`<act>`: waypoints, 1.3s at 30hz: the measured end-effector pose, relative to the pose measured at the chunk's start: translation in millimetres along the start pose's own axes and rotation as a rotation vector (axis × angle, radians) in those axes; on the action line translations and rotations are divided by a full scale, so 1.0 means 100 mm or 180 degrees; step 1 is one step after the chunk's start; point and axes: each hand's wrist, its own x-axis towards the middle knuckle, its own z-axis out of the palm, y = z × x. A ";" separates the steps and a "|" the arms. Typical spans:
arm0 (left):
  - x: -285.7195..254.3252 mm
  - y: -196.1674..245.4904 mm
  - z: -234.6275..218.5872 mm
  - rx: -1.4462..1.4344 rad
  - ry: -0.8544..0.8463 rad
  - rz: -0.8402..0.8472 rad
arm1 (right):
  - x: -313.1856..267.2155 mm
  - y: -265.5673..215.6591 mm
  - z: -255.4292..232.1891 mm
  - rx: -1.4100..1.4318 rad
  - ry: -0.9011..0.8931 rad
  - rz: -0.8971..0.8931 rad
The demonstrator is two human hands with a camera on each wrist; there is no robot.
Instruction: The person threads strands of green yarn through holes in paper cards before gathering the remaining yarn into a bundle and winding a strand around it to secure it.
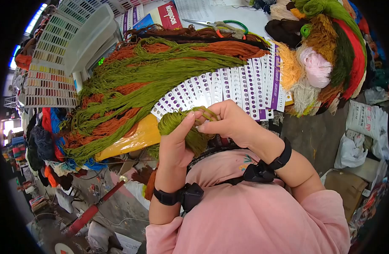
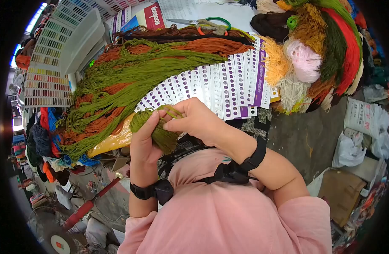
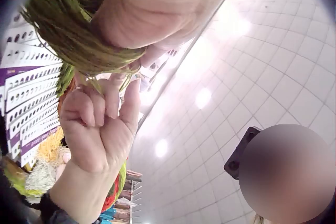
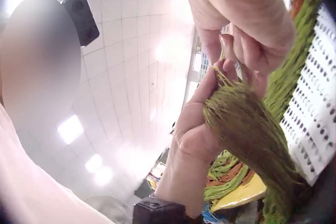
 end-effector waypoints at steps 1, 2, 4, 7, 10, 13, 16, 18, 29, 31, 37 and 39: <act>0.00 0.00 0.01 0.0013 0.0004 -0.0007 | 0.01 0.03 -0.01 -0.0023 0.0008 -0.0017; 0.01 -0.01 0.01 0.0025 0.0008 -0.0011 | 0.04 0.07 -0.02 -0.0048 0.0014 -0.0034; 0.02 -0.01 -0.02 -0.0058 0.0034 -0.0070 | 0.06 0.09 -0.04 -0.0006 0.0023 0.0020; 0.03 -0.01 -0.05 -0.0125 0.0026 -0.0170 | 0.06 0.11 -0.11 0.0397 -0.0075 0.0100; 0.00 0.01 -0.09 0.0190 -0.0032 -0.0117 | 0.09 0.19 -0.22 0.1204 -0.0343 -0.0018; 0.00 -0.01 -0.19 0.0192 -0.0403 -0.0011 | 0.05 0.14 -0.22 0.1728 -0.0460 0.0056; 0.00 -0.04 -0.16 0.0049 -0.0719 0.0117 | 0.05 0.17 -0.22 0.1709 -0.0448 0.0157; -0.01 -0.05 -0.11 0.0012 -0.0786 0.0160 | 0.07 0.15 -0.20 0.1692 -0.0374 0.0122; -0.09 -0.03 -0.05 -0.0025 -0.0869 0.0187 | 0.05 0.02 0.06 0.0842 0.0104 0.0138; -0.07 -0.04 -0.06 0.0029 -0.1008 0.0239 | 0.06 0.06 0.01 0.1006 0.0018 -0.0015; -0.10 -0.05 -0.04 0.0140 -0.0814 0.0260 | 0.08 0.13 -0.12 0.1320 -0.0209 -0.0042; -0.09 -0.07 -0.03 0.0250 -0.0760 0.0318 | 0.04 0.04 0.04 0.0760 0.0209 0.0081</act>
